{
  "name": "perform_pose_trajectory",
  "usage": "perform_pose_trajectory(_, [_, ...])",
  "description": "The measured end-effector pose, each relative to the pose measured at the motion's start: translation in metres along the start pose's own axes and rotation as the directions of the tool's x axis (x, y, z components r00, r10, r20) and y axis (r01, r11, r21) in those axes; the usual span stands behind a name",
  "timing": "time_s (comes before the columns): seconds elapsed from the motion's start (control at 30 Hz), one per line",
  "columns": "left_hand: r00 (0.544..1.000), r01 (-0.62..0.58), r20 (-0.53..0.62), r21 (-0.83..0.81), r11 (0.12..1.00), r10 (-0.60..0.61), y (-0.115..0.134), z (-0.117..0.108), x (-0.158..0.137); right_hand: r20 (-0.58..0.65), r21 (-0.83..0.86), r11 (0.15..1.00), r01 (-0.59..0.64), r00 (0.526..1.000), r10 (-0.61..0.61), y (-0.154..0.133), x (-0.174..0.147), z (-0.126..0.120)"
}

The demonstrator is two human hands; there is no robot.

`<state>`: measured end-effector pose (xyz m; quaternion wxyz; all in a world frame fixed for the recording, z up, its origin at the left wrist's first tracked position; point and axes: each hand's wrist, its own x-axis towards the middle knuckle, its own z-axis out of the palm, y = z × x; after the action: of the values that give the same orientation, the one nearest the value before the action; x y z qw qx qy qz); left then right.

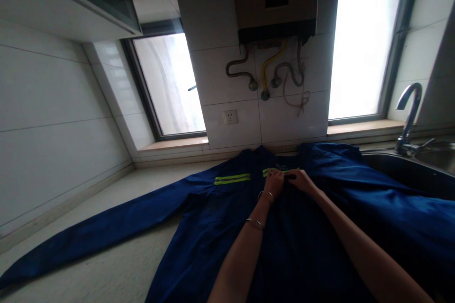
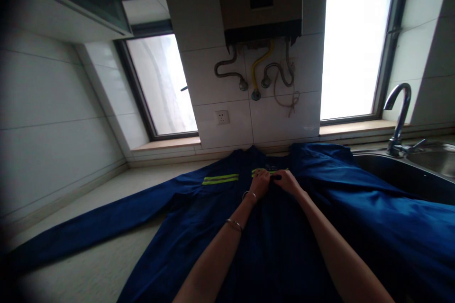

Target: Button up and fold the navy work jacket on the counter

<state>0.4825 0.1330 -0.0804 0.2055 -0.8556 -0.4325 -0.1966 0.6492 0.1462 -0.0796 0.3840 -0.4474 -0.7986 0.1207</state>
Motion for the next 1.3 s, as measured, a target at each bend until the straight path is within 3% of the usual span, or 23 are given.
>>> perform_pose_trajectory(0.33, [0.998,0.025,0.054,-0.017,1.0,-0.024,0.002,-0.008,0.001,0.013,0.042,0.998,-0.052,0.999,0.051,0.001,0.001,0.001])
perform_pose_trajectory(0.57, [0.999,0.029,0.021,-0.082,0.996,-0.028,0.003,-0.005,0.0,0.017,0.05,0.996,-0.071,0.997,0.07,0.0,0.0,-0.001])
perform_pose_trajectory(0.7, [0.993,0.106,-0.038,-0.188,0.976,-0.115,0.002,-0.008,-0.001,0.019,0.027,0.998,-0.052,0.998,0.052,-0.008,-0.003,-0.005])
perform_pose_trajectory(0.8, [0.965,0.264,0.051,-0.22,0.939,-0.259,-0.02,-0.014,-0.011,-0.02,-0.061,0.997,-0.044,0.999,0.043,-0.016,-0.006,-0.007])
perform_pose_trajectory(0.93, [0.887,0.401,0.291,-0.107,0.91,-0.357,-0.086,-0.03,-0.053,-0.104,-0.165,0.98,-0.112,0.99,0.095,-0.015,-0.008,0.0])
perform_pose_trajectory(1.0, [0.81,0.472,0.409,-0.031,0.881,-0.42,-0.122,-0.04,-0.082,-0.053,-0.231,0.965,-0.124,0.992,0.115,-0.009,-0.011,0.007])
perform_pose_trajectory(1.07, [0.761,0.486,0.486,0.012,0.874,-0.43,-0.15,-0.049,-0.109,0.038,-0.291,0.945,-0.148,0.985,0.166,-0.001,-0.015,0.014])
perform_pose_trajectory(1.17, [0.731,0.506,0.519,0.022,0.862,-0.443,-0.168,-0.058,-0.134,0.102,-0.279,0.941,-0.19,0.969,0.226,0.004,-0.018,0.018])
perform_pose_trajectory(1.3, [0.727,0.52,0.514,0.021,0.854,-0.455,-0.165,-0.063,-0.143,0.092,-0.155,0.972,-0.176,0.977,0.192,0.0,-0.013,0.014])
